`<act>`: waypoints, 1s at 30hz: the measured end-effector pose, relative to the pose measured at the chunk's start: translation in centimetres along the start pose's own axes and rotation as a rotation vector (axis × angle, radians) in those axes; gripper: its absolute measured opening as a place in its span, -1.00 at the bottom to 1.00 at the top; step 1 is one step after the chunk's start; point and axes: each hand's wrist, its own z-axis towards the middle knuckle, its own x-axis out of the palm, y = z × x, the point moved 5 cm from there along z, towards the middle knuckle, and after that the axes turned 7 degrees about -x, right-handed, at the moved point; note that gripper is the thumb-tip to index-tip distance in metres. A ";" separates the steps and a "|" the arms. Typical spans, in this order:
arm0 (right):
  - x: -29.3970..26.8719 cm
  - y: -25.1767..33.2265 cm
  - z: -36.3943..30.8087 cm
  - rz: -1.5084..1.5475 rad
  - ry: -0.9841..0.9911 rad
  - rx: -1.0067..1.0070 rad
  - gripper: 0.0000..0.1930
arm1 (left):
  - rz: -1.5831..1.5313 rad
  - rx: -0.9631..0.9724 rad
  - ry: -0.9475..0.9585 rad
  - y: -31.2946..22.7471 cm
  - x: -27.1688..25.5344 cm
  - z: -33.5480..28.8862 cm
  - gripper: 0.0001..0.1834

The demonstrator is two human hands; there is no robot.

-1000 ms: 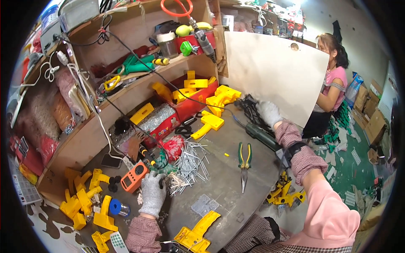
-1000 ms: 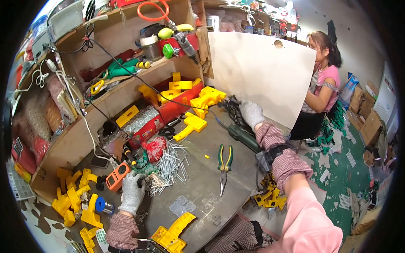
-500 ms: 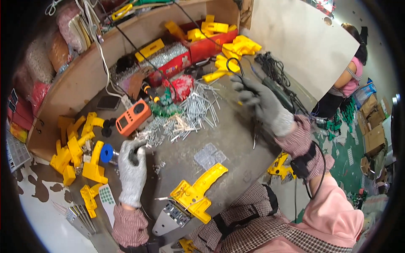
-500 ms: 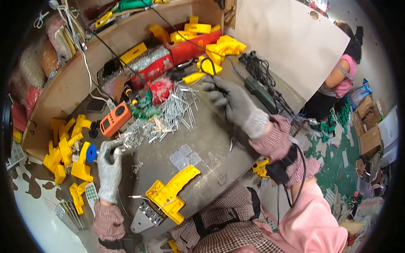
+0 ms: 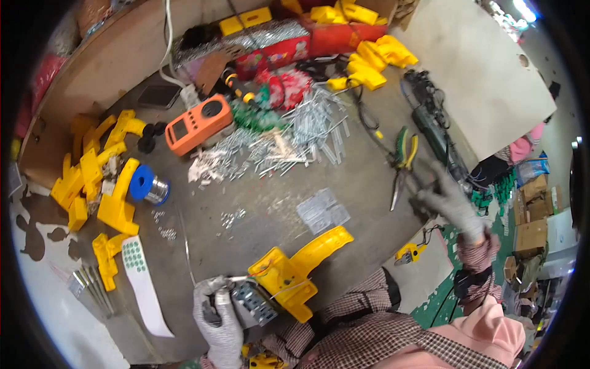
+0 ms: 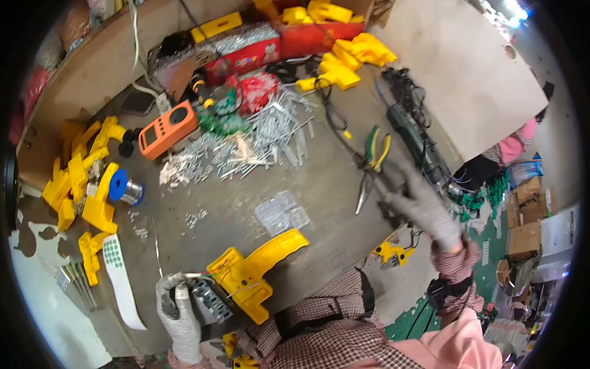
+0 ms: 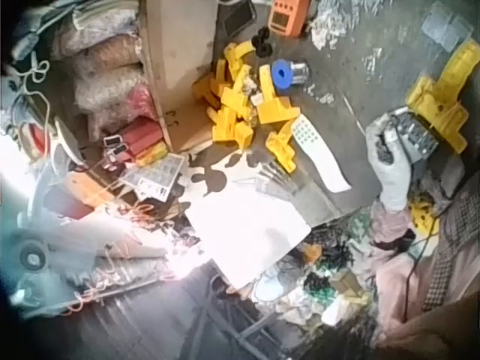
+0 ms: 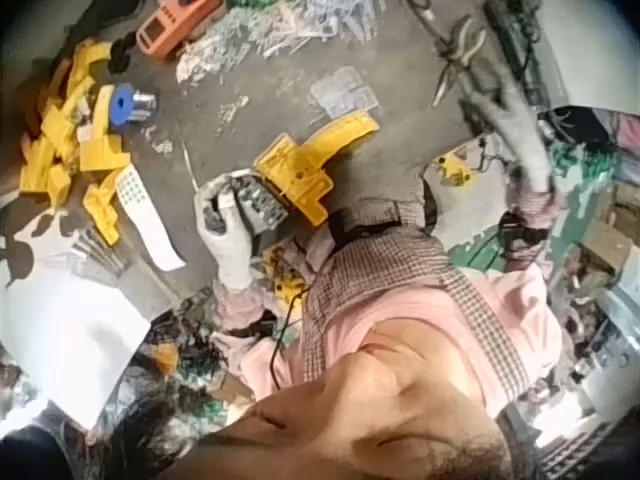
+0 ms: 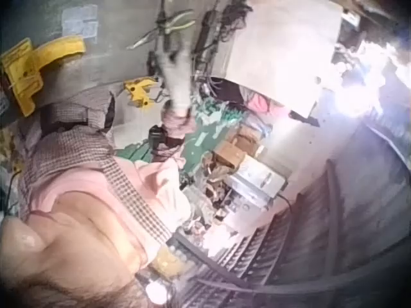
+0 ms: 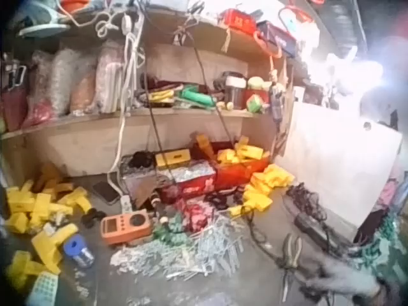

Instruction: Assembling and soldering wires into a yellow plastic housing unit.

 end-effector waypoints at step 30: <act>-0.3 8.5 4.1 -0.218 -0.007 -0.521 -0.18 | 0.850 1.103 0.997 -15.7 26.1 8.3 -0.86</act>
